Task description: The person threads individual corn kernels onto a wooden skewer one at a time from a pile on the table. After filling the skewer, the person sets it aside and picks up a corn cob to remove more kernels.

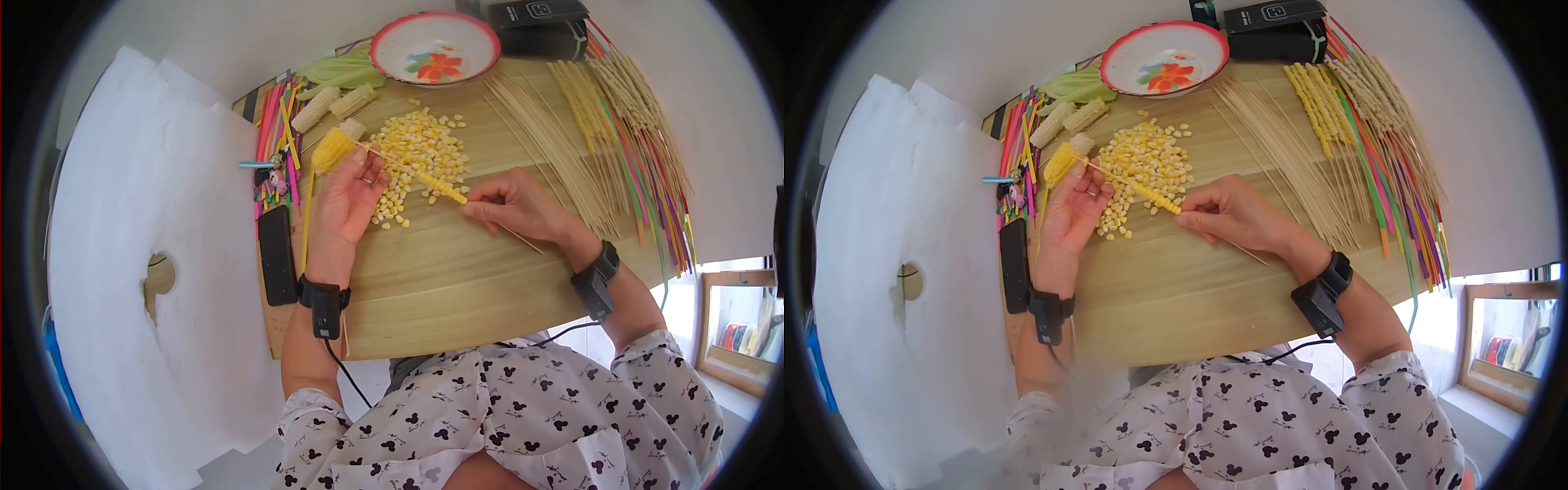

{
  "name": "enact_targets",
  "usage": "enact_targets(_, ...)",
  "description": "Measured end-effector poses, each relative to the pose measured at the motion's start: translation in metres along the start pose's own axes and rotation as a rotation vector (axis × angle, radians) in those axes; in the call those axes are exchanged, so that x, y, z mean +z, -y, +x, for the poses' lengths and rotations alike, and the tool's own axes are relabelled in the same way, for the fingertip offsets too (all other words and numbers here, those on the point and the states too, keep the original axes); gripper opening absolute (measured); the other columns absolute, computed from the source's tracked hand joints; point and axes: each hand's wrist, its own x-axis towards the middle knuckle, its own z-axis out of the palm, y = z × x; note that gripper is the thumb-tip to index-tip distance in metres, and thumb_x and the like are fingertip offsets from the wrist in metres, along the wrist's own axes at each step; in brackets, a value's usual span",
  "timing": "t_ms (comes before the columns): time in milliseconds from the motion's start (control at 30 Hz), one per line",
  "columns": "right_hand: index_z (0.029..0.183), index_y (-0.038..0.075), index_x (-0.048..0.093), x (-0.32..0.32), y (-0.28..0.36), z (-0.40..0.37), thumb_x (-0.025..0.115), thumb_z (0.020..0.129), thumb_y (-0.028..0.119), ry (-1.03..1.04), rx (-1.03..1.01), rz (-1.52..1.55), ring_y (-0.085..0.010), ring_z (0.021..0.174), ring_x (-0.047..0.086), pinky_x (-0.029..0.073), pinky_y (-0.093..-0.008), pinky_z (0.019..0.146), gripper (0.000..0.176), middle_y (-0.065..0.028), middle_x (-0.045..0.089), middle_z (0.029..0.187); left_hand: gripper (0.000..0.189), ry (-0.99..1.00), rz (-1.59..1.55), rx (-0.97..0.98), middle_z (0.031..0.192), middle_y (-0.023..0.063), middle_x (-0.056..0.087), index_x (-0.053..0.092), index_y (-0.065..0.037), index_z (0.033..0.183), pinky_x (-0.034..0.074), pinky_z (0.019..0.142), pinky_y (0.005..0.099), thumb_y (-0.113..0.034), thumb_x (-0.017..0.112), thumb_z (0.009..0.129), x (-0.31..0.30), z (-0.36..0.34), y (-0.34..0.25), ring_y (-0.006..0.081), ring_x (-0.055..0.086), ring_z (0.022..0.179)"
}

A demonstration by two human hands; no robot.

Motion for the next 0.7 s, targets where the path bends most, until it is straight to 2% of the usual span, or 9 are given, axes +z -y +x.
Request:
enact_targets(167,0.073,0.001,0.060,0.000,-0.003,0.001,0.061,0.092,0.015,-0.014,-0.019,-0.003,-0.0023,0.053,0.042,0.034,-0.0223,0.050,0.023,0.0053,0.048,0.056,0.019,0.055,0.091,0.065,0.105,0.0102,0.064,0.063,0.000,0.107,0.051,0.082,0.0319,-0.009,0.064,0.090,0.009,-0.005,0.004,0.0164,0.060,0.091)
enact_targets(300,0.075,0.001,0.061,0.000,-0.003,0.001,0.062,0.092,0.015,-0.025,-0.030,0.012,-0.0025,0.053,0.043,0.033,-0.0225,0.049,0.023,0.0049,0.048,0.056,0.020,0.097,0.162,0.040,0.108,0.0125,0.063,0.062,0.001,0.108,0.051,0.085,0.0320,-0.007,0.064,0.089,0.013,-0.009,0.008,0.0170,0.060,0.093)
enact_targets(367,0.075,0.001,0.061,0.001,-0.003,0.001,0.062,0.092,0.015,-0.034,-0.029,0.020,-0.0027,0.052,0.043,0.033,-0.0226,0.049,0.022,0.0048,0.048,0.056,0.018,0.178,0.184,-0.024,0.109,0.0132,0.066,0.065,0.000,0.106,0.051,0.087,0.0317,-0.004,0.063,0.089,0.014,-0.009,0.016,0.0182,0.063,0.095)
enact_targets(700,0.075,0.002,0.061,0.001,-0.012,0.003,0.062,0.093,0.018,-0.019,-0.089,0.045,-0.0019,0.055,0.044,0.034,-0.0213,0.051,0.024,0.0049,0.051,0.056,0.017,0.185,0.223,0.000,0.105,0.0102,0.067,0.065,-0.001,0.105,0.051,0.087,0.0310,-0.003,0.064,0.088,0.017,-0.012,0.029,0.0186,0.064,0.093)
